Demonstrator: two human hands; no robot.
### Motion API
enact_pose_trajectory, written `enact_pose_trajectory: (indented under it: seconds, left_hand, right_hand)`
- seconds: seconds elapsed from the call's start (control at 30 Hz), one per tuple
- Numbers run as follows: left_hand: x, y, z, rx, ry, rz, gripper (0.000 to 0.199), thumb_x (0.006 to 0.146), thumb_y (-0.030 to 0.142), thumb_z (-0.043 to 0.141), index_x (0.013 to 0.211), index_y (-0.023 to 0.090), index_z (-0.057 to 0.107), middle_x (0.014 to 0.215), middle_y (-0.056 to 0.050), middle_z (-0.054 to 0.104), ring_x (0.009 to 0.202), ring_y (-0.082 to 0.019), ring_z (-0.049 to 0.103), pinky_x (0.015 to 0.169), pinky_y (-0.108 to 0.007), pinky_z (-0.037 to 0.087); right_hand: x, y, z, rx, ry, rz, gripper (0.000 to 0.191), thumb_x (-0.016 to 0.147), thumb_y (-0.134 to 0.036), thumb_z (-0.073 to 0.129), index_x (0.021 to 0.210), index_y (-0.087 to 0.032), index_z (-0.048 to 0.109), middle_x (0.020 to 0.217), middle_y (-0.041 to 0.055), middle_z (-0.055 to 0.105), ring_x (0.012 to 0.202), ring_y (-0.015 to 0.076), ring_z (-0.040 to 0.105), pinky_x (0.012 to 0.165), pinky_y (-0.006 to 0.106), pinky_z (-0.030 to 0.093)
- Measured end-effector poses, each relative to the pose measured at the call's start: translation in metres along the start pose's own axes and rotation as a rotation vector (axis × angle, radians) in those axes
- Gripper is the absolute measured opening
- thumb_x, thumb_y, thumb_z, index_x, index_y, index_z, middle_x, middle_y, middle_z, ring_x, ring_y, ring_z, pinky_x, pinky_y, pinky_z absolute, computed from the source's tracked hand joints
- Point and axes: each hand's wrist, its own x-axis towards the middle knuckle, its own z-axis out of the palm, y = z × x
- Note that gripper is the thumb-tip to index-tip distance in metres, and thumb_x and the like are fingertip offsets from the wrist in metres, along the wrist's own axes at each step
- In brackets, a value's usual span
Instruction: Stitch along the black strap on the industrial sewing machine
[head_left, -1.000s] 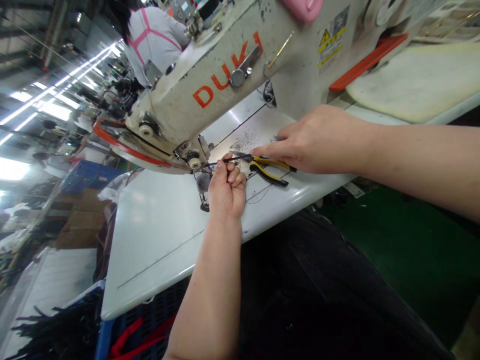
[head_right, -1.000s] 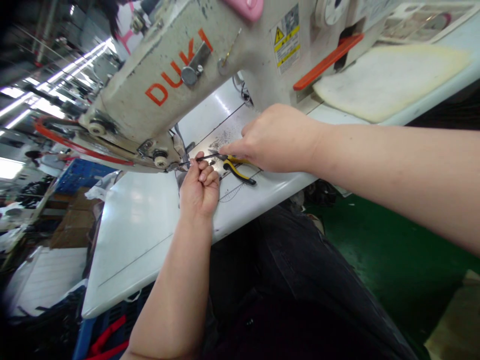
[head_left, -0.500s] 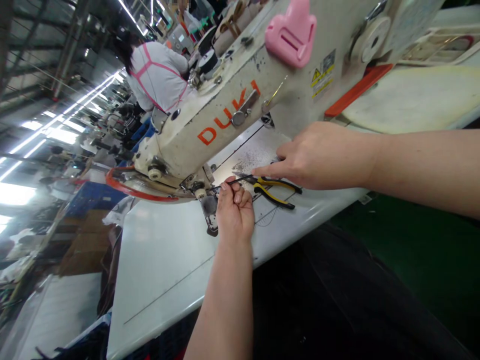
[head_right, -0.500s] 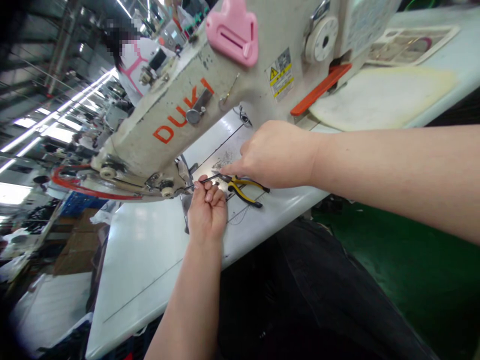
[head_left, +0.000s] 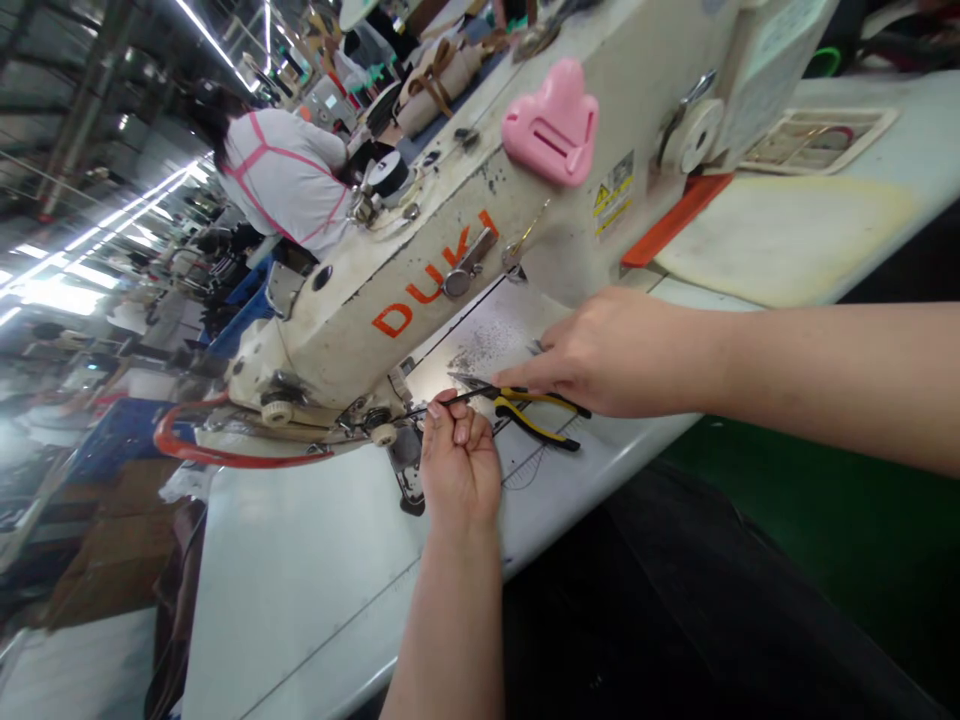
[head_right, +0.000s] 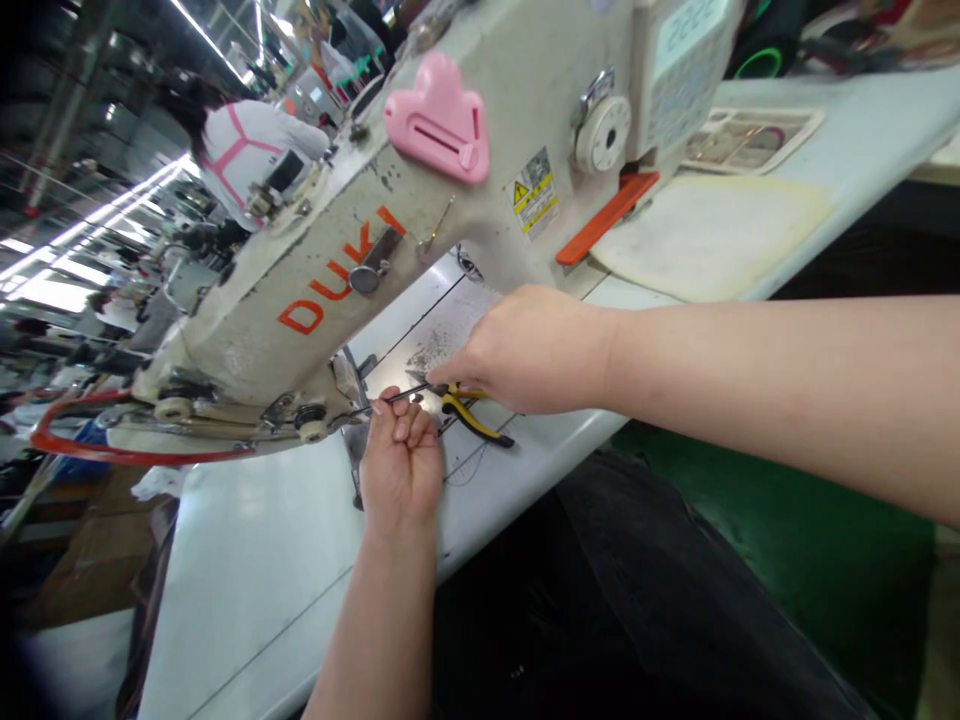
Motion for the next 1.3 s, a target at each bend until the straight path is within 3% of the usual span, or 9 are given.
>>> enact_pose_trajectory:
  seconds: [0.2, 0.47, 0.67, 0.97, 1.13, 1.3]
  left_hand:
    - [0.002, -0.001, -0.002, -0.031, 0.022, 0.012, 0.026, 0.108, 0.021, 0.058, 0.089, 0.012, 0.072, 0.073, 0.002, 0.052, 0.053, -0.002, 0.038, 0.050, -0.010, 0.035]
    - [0.003, -0.006, -0.006, 0.009, -0.045, 0.054, 0.019, 0.105, 0.026, 0.064, 0.091, 0.016, 0.072, 0.076, 0.002, 0.052, 0.054, -0.004, 0.036, 0.050, -0.011, 0.036]
    - [0.005, -0.007, -0.007, -0.004, -0.054, 0.056, 0.018, 0.105, 0.028, 0.067, 0.092, 0.016, 0.072, 0.075, 0.002, 0.051, 0.053, -0.003, 0.036, 0.049, -0.010, 0.035]
    - [0.006, -0.009, -0.005, 0.008, 0.012, 0.064, 0.020, 0.103, 0.025, 0.069, 0.086, 0.013, 0.071, 0.071, 0.003, 0.051, 0.051, -0.003, 0.035, 0.047, -0.012, 0.030]
    - [0.004, -0.010, 0.002, -0.027, -0.002, 0.017, 0.017, 0.099, 0.023, 0.072, 0.087, 0.010, 0.072, 0.073, 0.002, 0.052, 0.053, -0.002, 0.037, 0.049, -0.013, 0.030]
    - [-0.010, -0.006, 0.014, 0.068, -0.037, -0.101, 0.018, 0.091, 0.026, 0.080, 0.095, 0.009, 0.074, 0.081, -0.003, 0.061, 0.061, -0.005, 0.045, 0.052, -0.015, 0.035]
  right_hand:
    - [0.000, 0.000, -0.003, 0.062, -0.022, 0.006, 0.036, 0.100, -0.030, 0.063, 0.133, -0.037, 0.075, 0.079, 0.0036, 0.080, 0.059, 0.0164, 0.061, 0.056, 0.031, 0.021]
    - [0.000, -0.001, 0.000, 0.080, -0.002, 0.011, 0.036, 0.100, -0.028, 0.062, 0.132, -0.036, 0.076, 0.078, 0.0034, 0.080, 0.057, 0.0165, 0.061, 0.054, 0.031, 0.021]
    - [0.005, 0.001, -0.009, 0.171, -0.038, 0.074, 0.035, 0.099, -0.033, 0.065, 0.131, -0.042, 0.077, 0.093, 0.0035, 0.086, 0.069, 0.0194, 0.070, 0.057, 0.030, 0.029]
    - [0.001, -0.002, -0.003, 0.428, -0.098, 0.193, 0.036, 0.099, -0.029, 0.065, 0.131, -0.039, 0.077, 0.114, 0.0007, 0.086, 0.091, 0.0194, 0.079, 0.069, 0.026, 0.049]
    - [-0.009, -0.009, -0.014, 0.243, -0.055, 0.223, 0.035, 0.101, -0.034, 0.062, 0.131, -0.041, 0.077, 0.096, 0.0043, 0.086, 0.080, 0.0215, 0.077, 0.062, 0.027, 0.044]
    - [-0.019, -0.007, -0.004, 0.069, -0.014, 0.402, 0.038, 0.106, -0.040, 0.054, 0.139, -0.038, 0.073, 0.105, 0.0075, 0.085, 0.081, 0.0237, 0.076, 0.061, 0.029, 0.042]
